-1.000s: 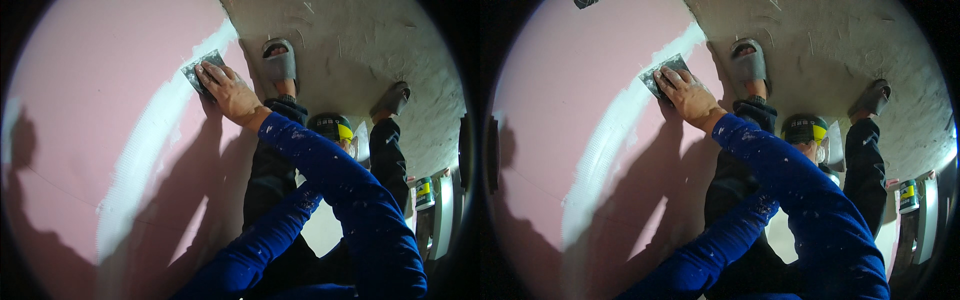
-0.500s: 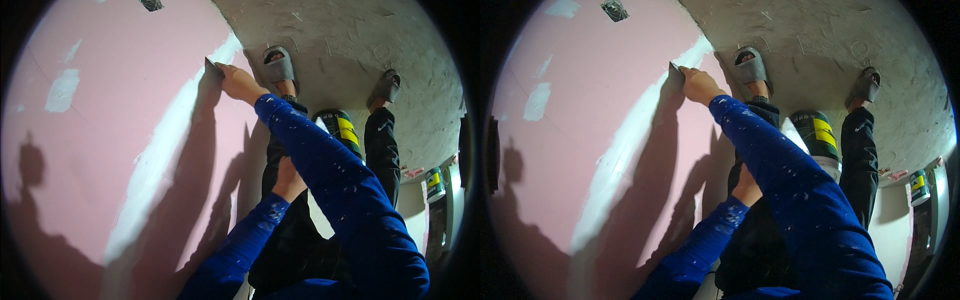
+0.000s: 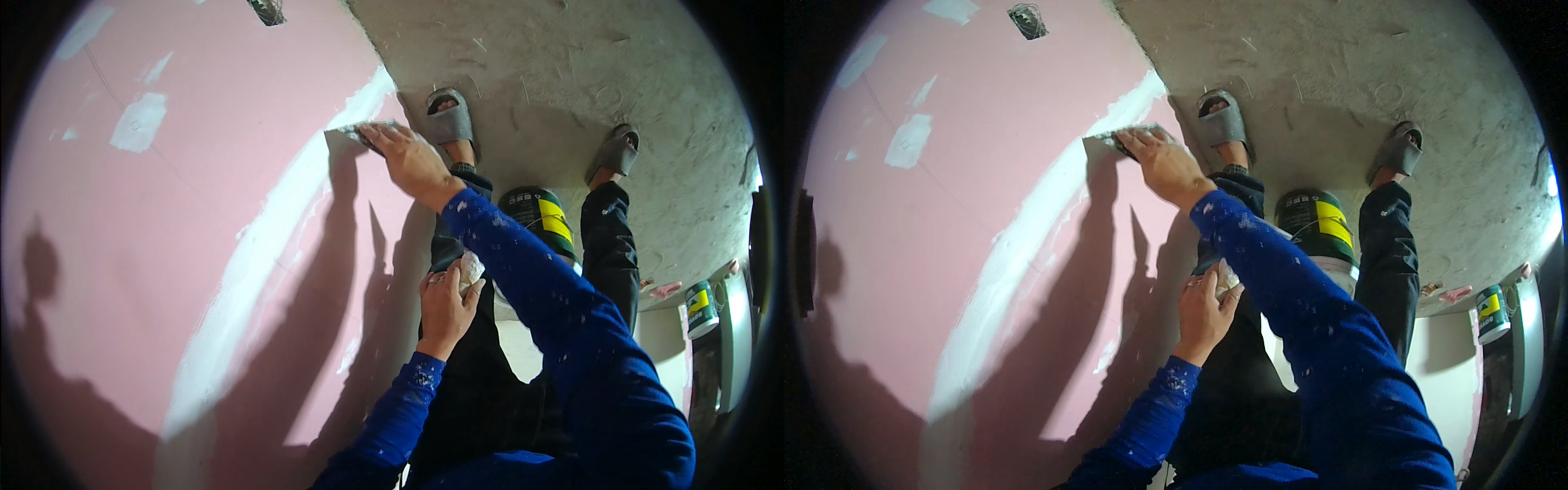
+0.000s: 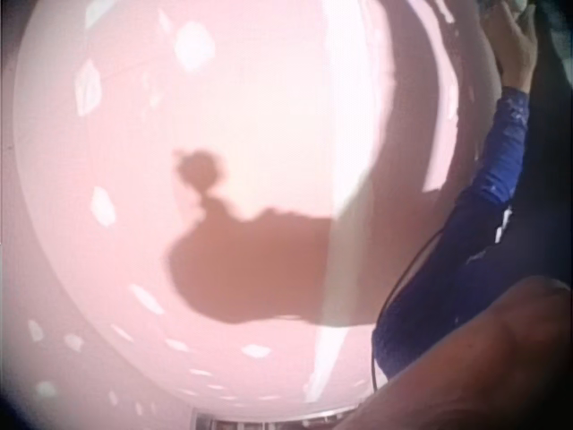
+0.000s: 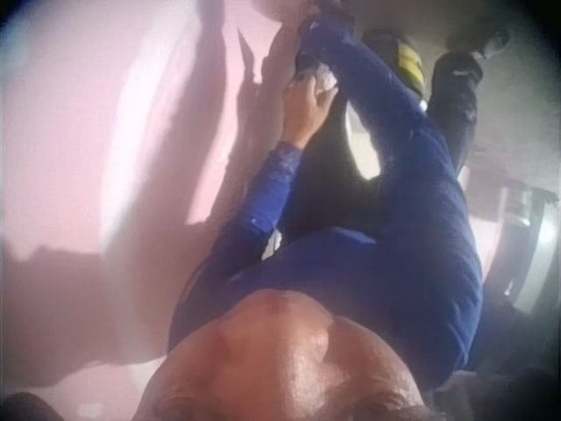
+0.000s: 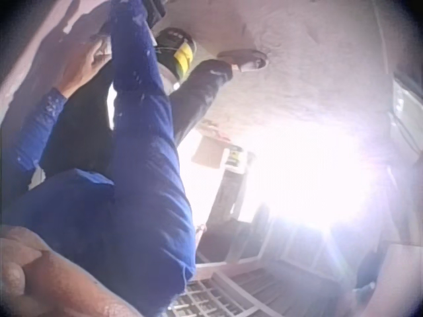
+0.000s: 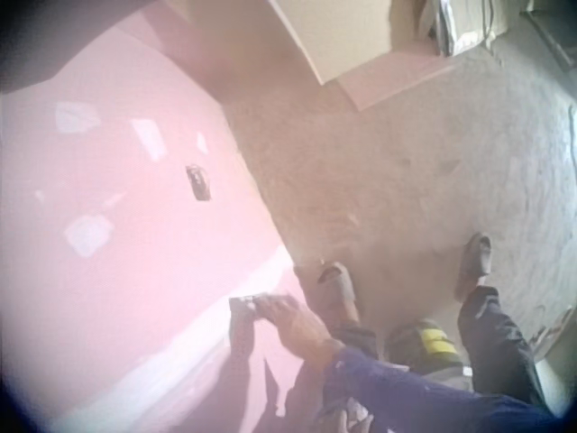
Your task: The person applies white joint compound to a pink wall using a putty knife and hawk. They repeatedly scoop compound from the hawk and spread it in vertical strokes along seams and patches, smoothing the surface.
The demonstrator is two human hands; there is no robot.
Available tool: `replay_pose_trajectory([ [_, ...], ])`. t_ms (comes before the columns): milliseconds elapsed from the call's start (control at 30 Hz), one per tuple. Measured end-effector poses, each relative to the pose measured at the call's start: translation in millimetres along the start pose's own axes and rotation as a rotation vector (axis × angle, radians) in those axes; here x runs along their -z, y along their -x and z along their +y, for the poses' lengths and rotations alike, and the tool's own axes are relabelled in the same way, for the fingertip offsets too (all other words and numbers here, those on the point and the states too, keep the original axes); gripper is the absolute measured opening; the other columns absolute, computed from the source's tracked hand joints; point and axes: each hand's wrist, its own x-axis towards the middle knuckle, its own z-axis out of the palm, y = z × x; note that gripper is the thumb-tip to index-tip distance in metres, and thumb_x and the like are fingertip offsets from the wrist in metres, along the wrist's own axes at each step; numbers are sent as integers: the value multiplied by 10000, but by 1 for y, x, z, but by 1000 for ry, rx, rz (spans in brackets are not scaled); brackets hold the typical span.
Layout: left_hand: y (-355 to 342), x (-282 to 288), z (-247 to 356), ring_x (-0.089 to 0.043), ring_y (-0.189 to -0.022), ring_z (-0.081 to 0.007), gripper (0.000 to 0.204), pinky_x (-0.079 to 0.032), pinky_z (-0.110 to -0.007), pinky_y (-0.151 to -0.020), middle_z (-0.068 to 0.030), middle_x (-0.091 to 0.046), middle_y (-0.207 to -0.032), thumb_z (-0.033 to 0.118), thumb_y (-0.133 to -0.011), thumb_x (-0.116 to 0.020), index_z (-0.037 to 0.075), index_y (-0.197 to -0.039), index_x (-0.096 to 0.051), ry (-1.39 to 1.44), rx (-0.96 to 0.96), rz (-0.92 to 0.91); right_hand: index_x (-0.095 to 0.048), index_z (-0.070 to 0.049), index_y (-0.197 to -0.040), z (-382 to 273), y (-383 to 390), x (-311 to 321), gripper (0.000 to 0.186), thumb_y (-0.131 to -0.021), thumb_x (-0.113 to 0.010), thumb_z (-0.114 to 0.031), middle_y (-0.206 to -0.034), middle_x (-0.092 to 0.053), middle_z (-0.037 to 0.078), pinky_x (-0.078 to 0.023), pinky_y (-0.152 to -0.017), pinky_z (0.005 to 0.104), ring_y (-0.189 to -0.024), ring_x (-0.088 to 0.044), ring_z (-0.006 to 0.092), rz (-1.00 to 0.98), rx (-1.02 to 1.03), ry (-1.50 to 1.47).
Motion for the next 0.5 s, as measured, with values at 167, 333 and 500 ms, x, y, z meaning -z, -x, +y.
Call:
replay_pose_trajectory([
  [167,-8,-17,-3,-669,-939,-371,482,-488,-482,-897,-196,-716,-1044,351,-947,-701,-15,-1250,-622,42,48,-37,-433,-137,-1553,48,-30,-30,640,-934,-497,13,-1531,-520,146,-420,-1177,432,-1408,-484,344,77,183,60],
  [333,-5,-24,-1,-661,-957,-371,496,-482,-472,-905,-197,-716,-1051,322,-933,-687,-26,-1278,-609,32,75,-35,-407,-162,-1576,57,-34,-62,664,-940,-508,-2,-1565,-492,116,-401,-1189,456,-1427,-470,325,128,186,79],
  [500,-9,-22,8,-661,-974,-363,509,-475,-457,-916,-197,-719,-1051,302,-914,-678,-27,-1295,-605,-38,71,-94,-437,-131,-1560,59,17,-48,677,-908,-466,48,-1549,-510,137,-415,-1149,472,-1427,-481,338,-208,-85,90],
])
